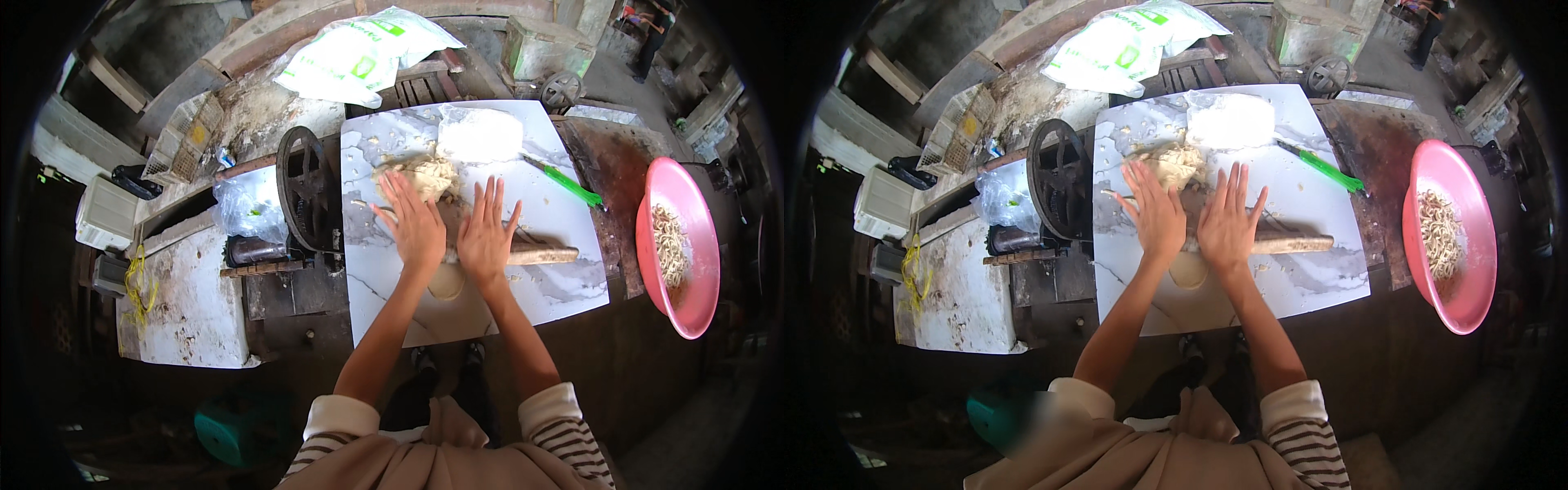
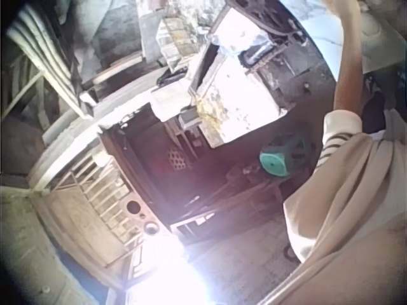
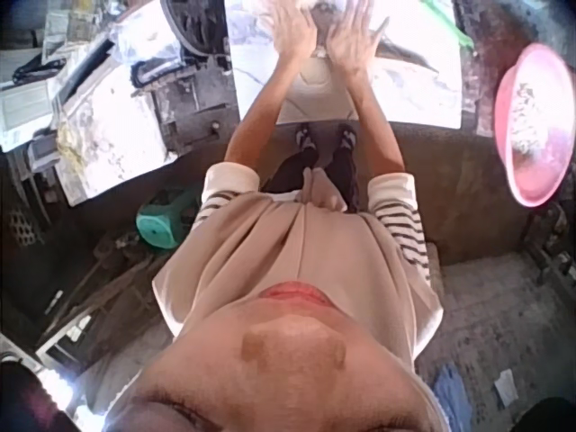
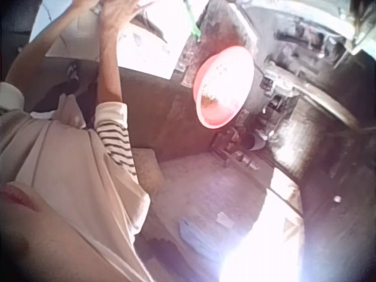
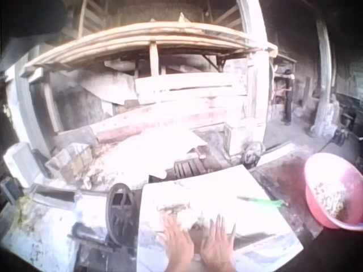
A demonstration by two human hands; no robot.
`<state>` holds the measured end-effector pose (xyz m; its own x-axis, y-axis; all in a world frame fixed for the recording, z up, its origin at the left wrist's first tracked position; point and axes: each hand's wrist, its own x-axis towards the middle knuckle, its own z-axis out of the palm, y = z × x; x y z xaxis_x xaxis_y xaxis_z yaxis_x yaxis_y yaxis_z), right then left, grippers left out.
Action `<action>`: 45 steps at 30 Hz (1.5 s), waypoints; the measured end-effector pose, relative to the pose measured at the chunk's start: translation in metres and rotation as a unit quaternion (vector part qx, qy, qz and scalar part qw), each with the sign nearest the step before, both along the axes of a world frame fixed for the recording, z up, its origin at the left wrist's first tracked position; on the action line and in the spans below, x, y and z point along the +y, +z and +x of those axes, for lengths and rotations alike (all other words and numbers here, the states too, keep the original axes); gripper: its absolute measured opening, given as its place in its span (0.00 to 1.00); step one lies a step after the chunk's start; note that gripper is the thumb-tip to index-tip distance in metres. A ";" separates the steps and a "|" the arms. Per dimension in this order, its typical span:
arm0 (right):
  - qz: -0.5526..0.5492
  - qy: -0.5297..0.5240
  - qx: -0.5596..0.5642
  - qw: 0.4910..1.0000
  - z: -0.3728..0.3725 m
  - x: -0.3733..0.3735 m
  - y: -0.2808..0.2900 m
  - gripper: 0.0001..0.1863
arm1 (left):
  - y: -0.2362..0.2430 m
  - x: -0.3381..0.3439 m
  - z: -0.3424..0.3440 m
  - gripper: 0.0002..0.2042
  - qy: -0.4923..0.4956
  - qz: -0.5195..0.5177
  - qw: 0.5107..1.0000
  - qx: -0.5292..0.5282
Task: The person flattens dough on a board, cuts it into pieces with a knife, and feeds the pieces into a manual noodle press to create noodles into a bowl.
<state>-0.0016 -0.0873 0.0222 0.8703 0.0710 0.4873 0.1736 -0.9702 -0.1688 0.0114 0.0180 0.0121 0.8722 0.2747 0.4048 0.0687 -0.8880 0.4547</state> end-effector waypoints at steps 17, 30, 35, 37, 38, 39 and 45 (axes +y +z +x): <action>0.009 0.011 -0.037 0.999 0.031 0.004 -0.006 0.26 | 0.006 0.003 0.017 0.29 -0.026 0.016 0.999 -0.023; -0.019 0.083 0.016 0.996 -0.037 -0.007 -0.016 0.25 | -0.005 -0.002 -0.053 0.29 -0.073 0.080 0.994 -0.011; -0.011 0.071 -0.047 0.996 0.024 0.004 -0.014 0.25 | 0.005 0.001 0.000 0.28 -0.030 0.034 0.998 -0.033; -0.012 0.076 -0.051 0.996 0.036 0.006 -0.015 0.25 | 0.008 0.003 0.009 0.25 -0.025 0.009 0.995 -0.093; 0.003 0.072 -0.048 0.996 0.039 0.008 -0.017 0.26 | 0.007 0.004 0.008 0.25 -0.017 0.008 0.996 -0.092; 0.018 0.069 -0.045 0.996 0.041 0.009 -0.018 0.26 | 0.006 0.004 0.007 0.23 -0.022 -0.007 0.996 -0.090; -0.028 0.173 -0.009 0.985 -0.027 -0.015 -0.021 0.28 | -0.011 -0.006 -0.058 0.16 -0.020 -0.005 0.999 -0.047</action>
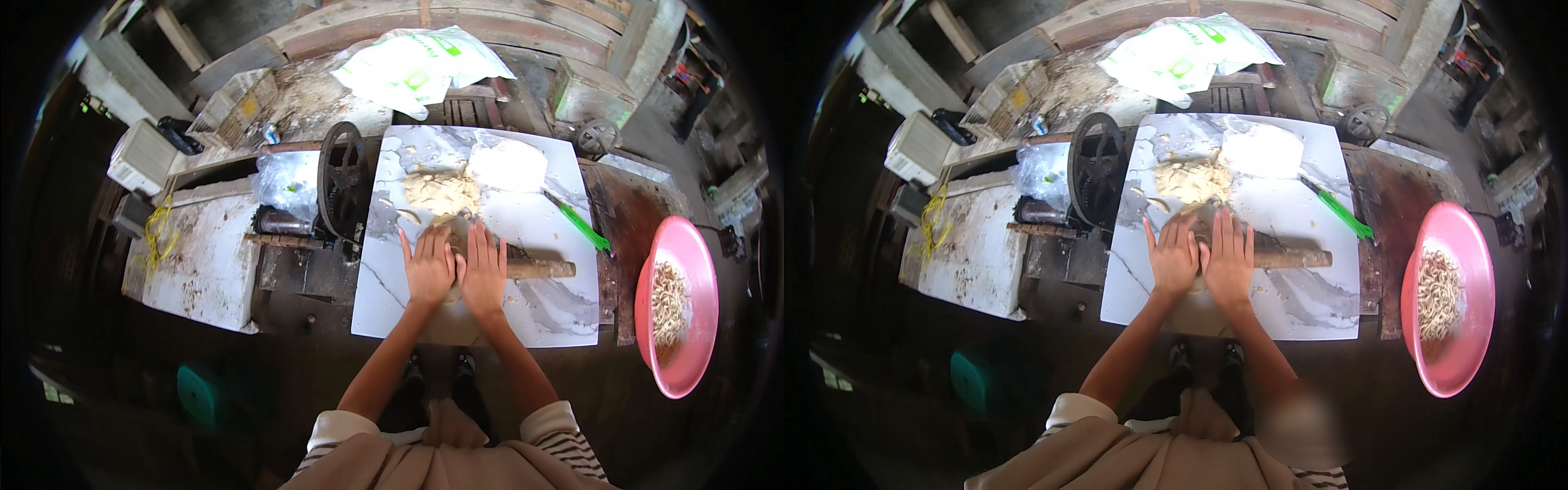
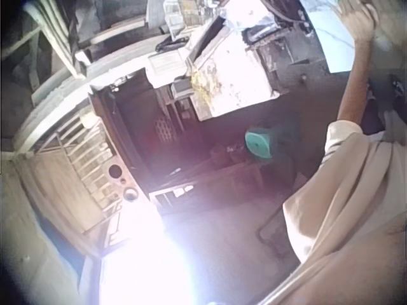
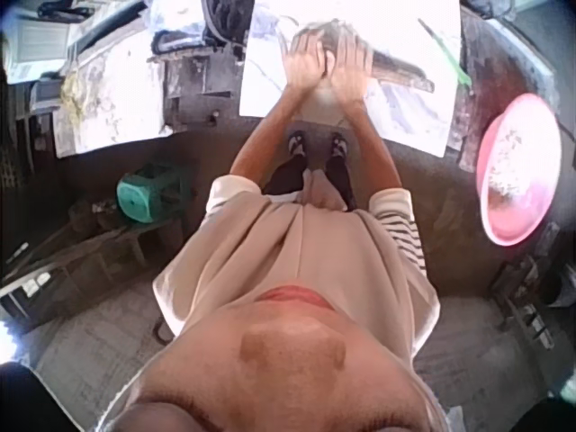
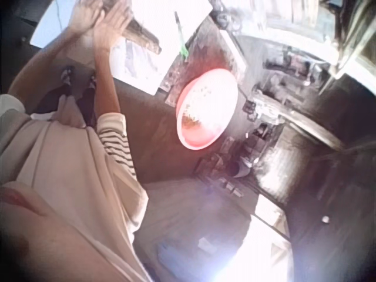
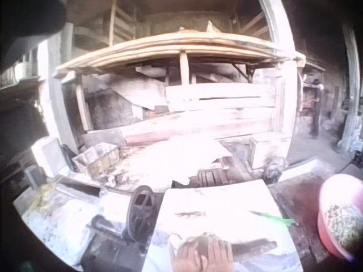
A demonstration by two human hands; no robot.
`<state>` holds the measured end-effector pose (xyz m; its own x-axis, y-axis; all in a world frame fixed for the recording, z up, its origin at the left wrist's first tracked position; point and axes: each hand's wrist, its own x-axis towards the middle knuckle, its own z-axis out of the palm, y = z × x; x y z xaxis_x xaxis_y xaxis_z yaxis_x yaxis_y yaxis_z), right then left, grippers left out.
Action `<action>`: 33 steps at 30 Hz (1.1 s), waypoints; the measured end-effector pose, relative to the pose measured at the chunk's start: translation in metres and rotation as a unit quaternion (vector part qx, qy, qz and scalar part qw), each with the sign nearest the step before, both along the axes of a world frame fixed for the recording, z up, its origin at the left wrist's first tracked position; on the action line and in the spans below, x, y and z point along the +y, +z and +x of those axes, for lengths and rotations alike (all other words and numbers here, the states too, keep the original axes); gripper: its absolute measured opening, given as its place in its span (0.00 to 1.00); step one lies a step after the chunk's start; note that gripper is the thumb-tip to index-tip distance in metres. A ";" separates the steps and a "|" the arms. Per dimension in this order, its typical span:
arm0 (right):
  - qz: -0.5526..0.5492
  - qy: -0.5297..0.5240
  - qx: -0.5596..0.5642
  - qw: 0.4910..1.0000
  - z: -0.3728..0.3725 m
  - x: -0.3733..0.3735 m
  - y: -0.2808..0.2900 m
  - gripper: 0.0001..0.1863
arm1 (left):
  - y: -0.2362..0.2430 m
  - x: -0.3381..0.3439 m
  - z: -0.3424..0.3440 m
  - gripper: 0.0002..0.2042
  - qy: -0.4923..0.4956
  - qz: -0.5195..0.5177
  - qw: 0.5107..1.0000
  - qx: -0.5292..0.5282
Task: The person flattens dough on a board, cuts it into pieces with a knife, and feeds the pieces into a manual noodle press to create noodles into a bowl.
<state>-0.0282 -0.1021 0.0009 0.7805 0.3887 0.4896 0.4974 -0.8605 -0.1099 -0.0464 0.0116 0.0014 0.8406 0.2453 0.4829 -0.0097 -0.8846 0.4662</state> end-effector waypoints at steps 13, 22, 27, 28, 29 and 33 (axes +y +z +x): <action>0.031 0.258 0.093 0.961 -0.022 -0.047 0.017 0.16 | 0.009 -0.031 -0.094 0.09 0.144 -0.097 0.984 -0.032; 0.041 0.181 0.000 0.983 -0.014 -0.010 0.027 0.16 | 0.019 -0.021 -0.076 0.16 0.230 -0.099 0.968 -0.015; 0.031 0.194 0.023 0.980 -0.009 -0.001 0.020 0.18 | 0.024 -0.012 -0.057 0.17 0.228 -0.112 0.967 -0.005; 0.014 0.191 0.022 0.981 -0.011 -0.002 0.019 0.18 | 0.024 -0.014 -0.054 0.18 0.231 -0.092 0.969 -0.002; 0.000 0.187 0.037 0.982 -0.014 -0.002 0.018 0.19 | 0.020 -0.017 -0.055 0.18 0.233 -0.093 0.968 0.000; -0.024 0.181 0.038 0.982 -0.010 0.006 0.018 0.21 | 0.015 -0.022 -0.049 0.20 0.225 -0.052 0.972 0.049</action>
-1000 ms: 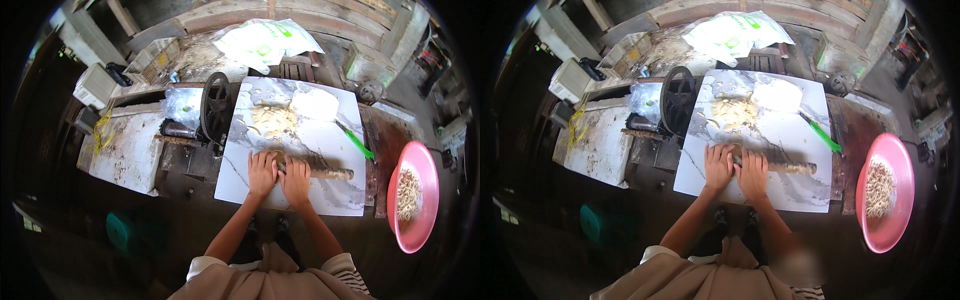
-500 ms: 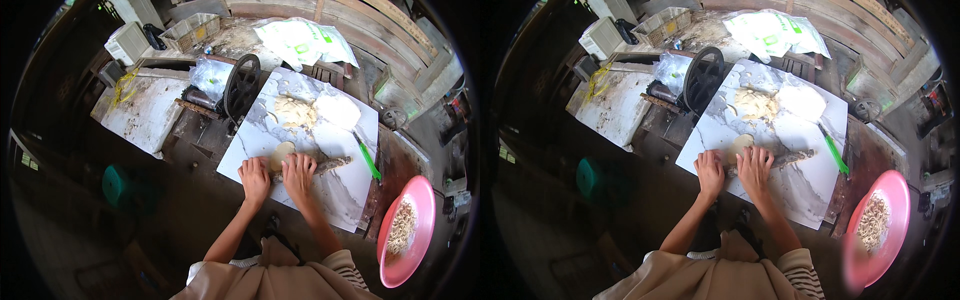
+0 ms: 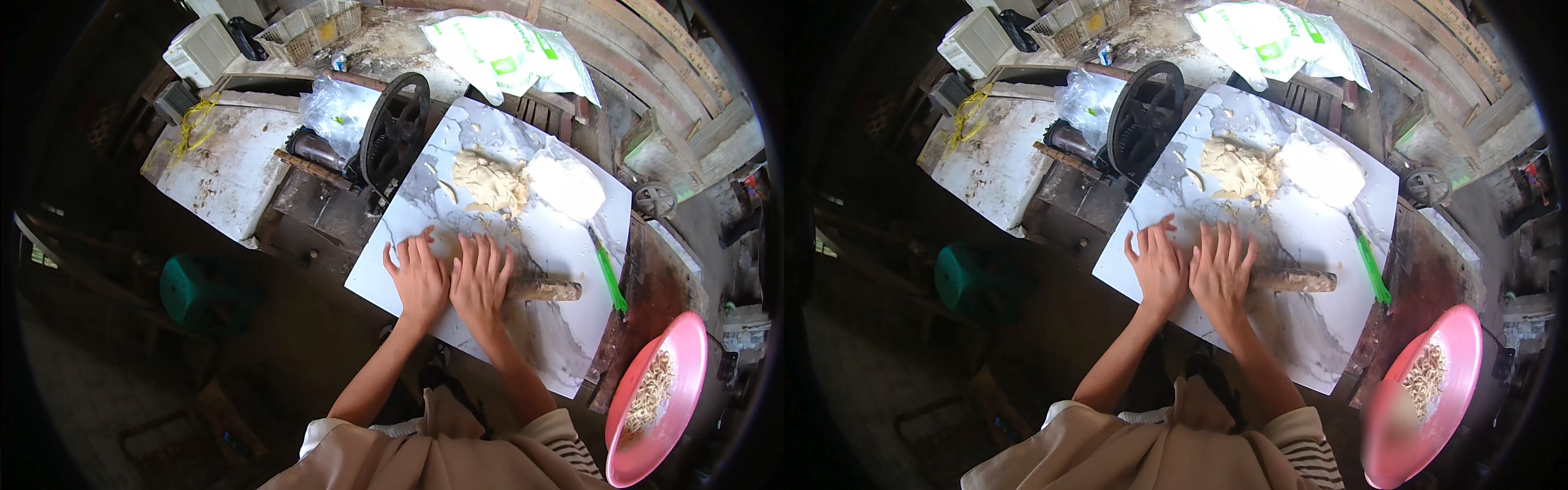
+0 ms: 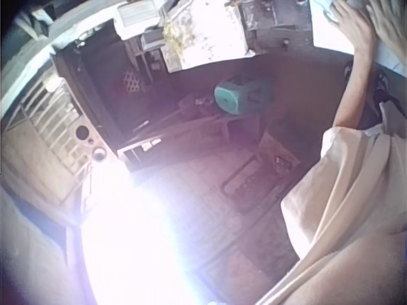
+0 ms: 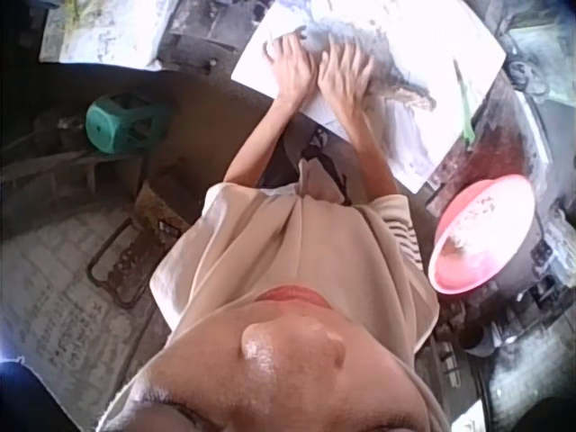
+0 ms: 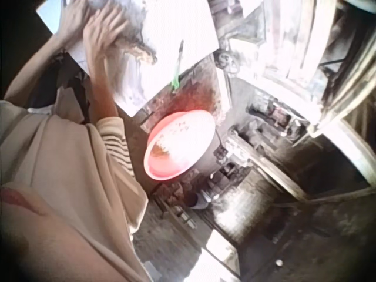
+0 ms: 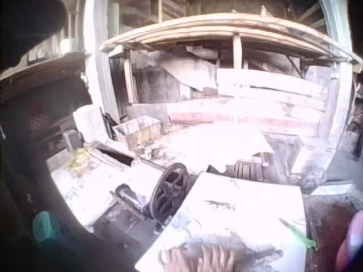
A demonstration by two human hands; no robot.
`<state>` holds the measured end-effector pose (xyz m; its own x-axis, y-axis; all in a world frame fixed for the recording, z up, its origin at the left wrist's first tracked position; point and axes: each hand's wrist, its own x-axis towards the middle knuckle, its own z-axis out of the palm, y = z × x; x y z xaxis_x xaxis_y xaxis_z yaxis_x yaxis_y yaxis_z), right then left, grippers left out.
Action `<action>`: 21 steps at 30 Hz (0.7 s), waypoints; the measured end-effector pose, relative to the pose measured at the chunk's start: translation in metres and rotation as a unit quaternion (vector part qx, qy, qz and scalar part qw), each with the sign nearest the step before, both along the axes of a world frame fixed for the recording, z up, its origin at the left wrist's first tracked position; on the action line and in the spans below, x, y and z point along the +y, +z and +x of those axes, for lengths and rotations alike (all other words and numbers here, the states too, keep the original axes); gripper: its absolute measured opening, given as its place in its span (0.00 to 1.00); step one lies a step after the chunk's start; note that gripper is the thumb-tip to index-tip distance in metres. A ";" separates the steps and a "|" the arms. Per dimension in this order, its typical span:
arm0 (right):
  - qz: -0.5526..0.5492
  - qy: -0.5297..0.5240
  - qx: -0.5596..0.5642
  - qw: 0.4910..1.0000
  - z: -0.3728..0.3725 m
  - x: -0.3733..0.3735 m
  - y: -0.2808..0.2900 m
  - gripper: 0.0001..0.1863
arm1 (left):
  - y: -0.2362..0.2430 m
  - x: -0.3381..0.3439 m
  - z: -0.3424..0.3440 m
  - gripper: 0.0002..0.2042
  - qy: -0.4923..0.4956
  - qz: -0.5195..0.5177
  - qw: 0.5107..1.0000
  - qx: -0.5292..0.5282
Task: The person flattens dough on a board, cuts it into pieces with a knife, and feeds the pieces into a manual noodle press to create noodles into a bowl.
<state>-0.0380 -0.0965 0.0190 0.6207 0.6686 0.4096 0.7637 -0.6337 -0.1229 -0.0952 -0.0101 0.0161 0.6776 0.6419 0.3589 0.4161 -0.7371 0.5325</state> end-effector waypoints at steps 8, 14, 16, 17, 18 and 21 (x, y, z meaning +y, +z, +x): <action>0.066 -0.051 -0.036 0.996 0.057 0.049 0.010 0.26 | 0.002 0.037 0.057 0.20 0.054 0.054 0.997 0.024; -0.001 -0.034 0.001 0.999 -0.001 0.001 0.002 0.28 | -0.009 -0.002 0.001 0.22 0.003 0.017 1.000 0.005; -0.036 -0.034 0.009 0.999 -0.009 -0.005 0.004 0.29 | -0.008 -0.007 -0.007 0.24 -0.022 0.017 0.999 0.025; -0.036 -0.037 0.010 0.999 -0.006 -0.004 0.004 0.29 | -0.006 -0.005 -0.005 0.24 -0.026 0.017 0.999 0.026; -0.022 -0.038 0.010 0.999 0.001 0.002 0.004 0.29 | -0.003 0.002 0.003 0.23 -0.032 0.019 0.999 0.003; 0.025 -0.057 0.003 0.998 0.032 0.030 0.016 0.30 | 0.004 0.027 0.040 0.23 -0.029 0.024 0.999 -0.031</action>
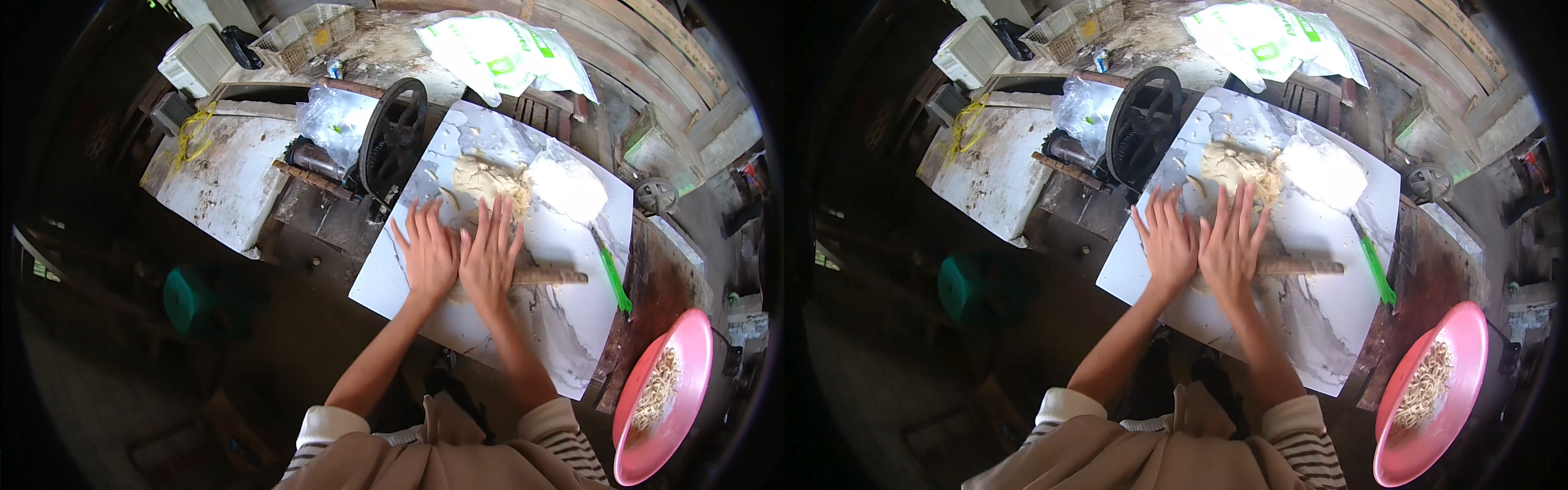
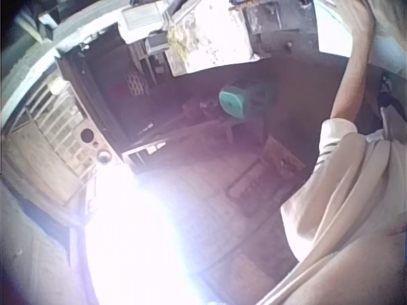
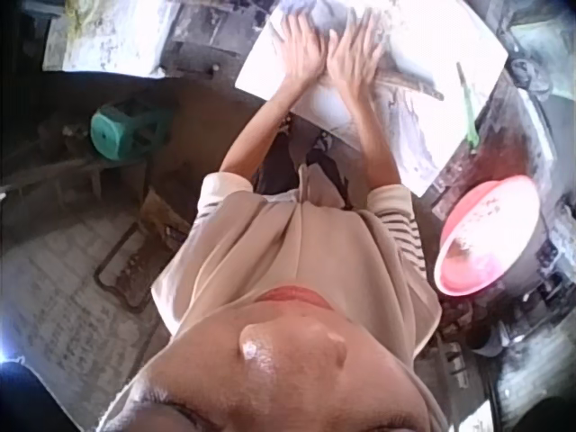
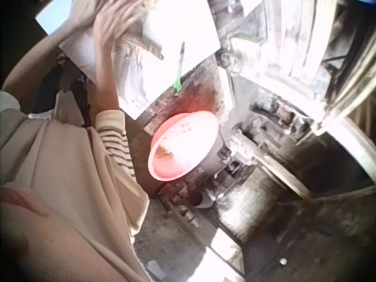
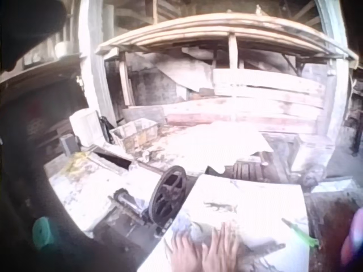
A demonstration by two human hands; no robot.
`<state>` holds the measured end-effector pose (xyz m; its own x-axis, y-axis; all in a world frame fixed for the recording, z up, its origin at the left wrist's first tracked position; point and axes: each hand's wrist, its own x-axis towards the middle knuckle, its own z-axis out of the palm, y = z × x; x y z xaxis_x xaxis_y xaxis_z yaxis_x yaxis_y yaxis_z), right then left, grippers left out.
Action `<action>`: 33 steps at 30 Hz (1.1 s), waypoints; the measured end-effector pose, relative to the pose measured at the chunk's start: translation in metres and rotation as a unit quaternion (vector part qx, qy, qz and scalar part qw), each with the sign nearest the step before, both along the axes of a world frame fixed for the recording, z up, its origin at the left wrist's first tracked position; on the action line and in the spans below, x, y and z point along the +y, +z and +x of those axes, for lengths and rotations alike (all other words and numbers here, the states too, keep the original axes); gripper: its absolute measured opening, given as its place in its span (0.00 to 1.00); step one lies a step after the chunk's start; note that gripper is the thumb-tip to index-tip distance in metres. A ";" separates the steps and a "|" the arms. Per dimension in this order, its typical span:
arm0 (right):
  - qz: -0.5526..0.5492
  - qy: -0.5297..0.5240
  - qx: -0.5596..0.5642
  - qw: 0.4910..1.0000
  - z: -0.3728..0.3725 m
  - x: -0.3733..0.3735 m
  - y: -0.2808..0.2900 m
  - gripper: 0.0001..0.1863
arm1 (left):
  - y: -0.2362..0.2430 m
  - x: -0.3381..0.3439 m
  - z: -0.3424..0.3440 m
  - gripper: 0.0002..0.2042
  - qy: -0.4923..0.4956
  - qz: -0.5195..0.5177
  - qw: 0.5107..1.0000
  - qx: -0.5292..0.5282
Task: The person flattens dough on a board, cuts it into pieces with a knife, and feeds the pieces into a manual noodle press to create noodles into a bowl.
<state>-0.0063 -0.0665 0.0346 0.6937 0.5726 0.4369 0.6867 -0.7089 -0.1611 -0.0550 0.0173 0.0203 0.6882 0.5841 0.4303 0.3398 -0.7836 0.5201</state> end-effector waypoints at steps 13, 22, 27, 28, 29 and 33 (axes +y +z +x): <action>-0.055 -0.025 0.001 0.998 -0.038 -0.021 -0.018 0.32 | -0.025 -0.018 -0.042 0.27 -0.068 0.016 0.997 0.043; 0.067 -0.098 -0.028 0.993 0.049 0.021 -0.007 0.31 | 0.003 0.022 0.051 0.28 -0.037 0.050 0.998 0.009; 0.036 -0.099 0.015 0.994 0.016 0.017 -0.005 0.31 | -0.015 0.020 0.023 0.28 -0.063 0.018 0.998 0.001; 0.004 -0.097 0.010 0.995 0.000 0.009 -0.011 0.31 | -0.023 0.013 0.005 0.28 -0.099 0.015 0.994 0.033; -0.026 -0.091 0.006 0.995 -0.018 0.001 -0.015 0.32 | -0.028 0.008 -0.014 0.28 -0.132 0.015 0.989 0.065; -0.059 -0.083 0.026 0.994 -0.056 -0.019 -0.027 0.32 | -0.030 -0.010 -0.053 0.29 -0.143 0.016 0.988 0.056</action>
<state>-0.0624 -0.0856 0.0080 0.8028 0.4934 0.3348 0.5517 -0.8277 -0.1029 -0.1078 0.0077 -0.0095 0.8672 0.3470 0.3573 0.1567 -0.8710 0.4656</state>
